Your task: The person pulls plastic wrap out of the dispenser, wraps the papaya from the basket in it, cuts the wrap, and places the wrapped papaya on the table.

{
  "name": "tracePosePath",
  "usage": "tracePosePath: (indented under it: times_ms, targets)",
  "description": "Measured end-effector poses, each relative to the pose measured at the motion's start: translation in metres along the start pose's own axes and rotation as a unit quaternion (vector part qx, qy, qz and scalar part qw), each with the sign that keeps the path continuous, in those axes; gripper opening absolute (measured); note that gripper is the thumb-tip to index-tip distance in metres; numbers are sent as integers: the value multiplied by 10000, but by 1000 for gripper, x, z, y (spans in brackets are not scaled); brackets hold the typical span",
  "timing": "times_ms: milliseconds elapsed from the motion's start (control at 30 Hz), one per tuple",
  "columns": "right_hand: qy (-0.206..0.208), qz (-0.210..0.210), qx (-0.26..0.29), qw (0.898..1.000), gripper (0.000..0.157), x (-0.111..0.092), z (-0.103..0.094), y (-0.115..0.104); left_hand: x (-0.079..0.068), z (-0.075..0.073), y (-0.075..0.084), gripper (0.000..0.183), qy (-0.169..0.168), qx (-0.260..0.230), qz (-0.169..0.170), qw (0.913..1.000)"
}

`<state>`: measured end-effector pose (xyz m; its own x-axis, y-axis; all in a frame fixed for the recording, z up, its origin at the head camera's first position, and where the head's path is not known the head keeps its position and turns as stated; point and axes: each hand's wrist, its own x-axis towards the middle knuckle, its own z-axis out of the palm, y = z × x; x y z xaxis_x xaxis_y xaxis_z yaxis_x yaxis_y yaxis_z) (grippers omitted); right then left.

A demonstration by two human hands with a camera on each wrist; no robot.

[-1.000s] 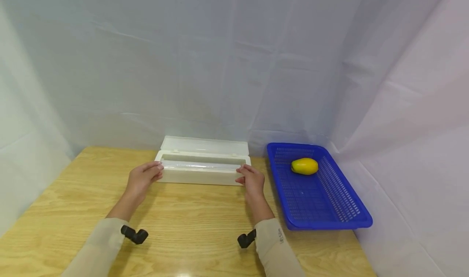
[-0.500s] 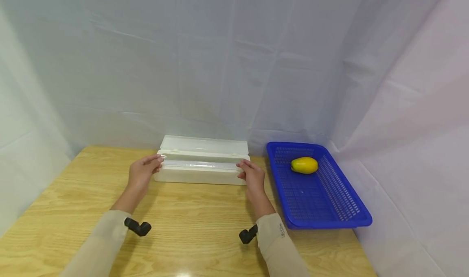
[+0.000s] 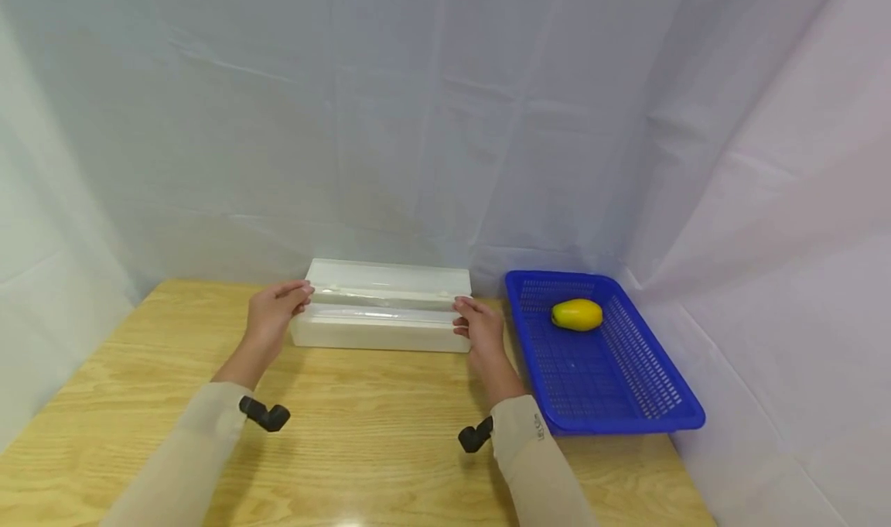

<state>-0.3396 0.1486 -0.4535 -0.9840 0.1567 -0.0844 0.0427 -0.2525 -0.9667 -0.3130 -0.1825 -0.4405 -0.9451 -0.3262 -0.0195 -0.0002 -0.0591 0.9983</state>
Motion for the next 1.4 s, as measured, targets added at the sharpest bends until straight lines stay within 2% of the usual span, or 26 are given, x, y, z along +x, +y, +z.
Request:
tracePosePath:
  times_ms: [333,533,767,900,1133,1400]
  targets:
    - [17,-132,159,9998,29,-1,-1,-8,4,3,6,33,30,-14,-65,10000]
    - [30,-280,17,9996,27,0,0,-13,5,3,9,33,-4,4,48,10000]
    - [-165,-417,-243,9987,30,-4,1,-21,3,-1,15,32,-19,72,189,9998]
    - [-252,-474,-226,9983,29,-5,4,-25,1,-5,19,34,-41,145,205,9997]
    - [-168,-519,-76,9985,28,-2,9,-29,0,-8,22,37,-59,196,307,9993]
    - [-240,-655,-36,9976,30,8,11,-37,2,-7,30,36,42,-88,354,9993]
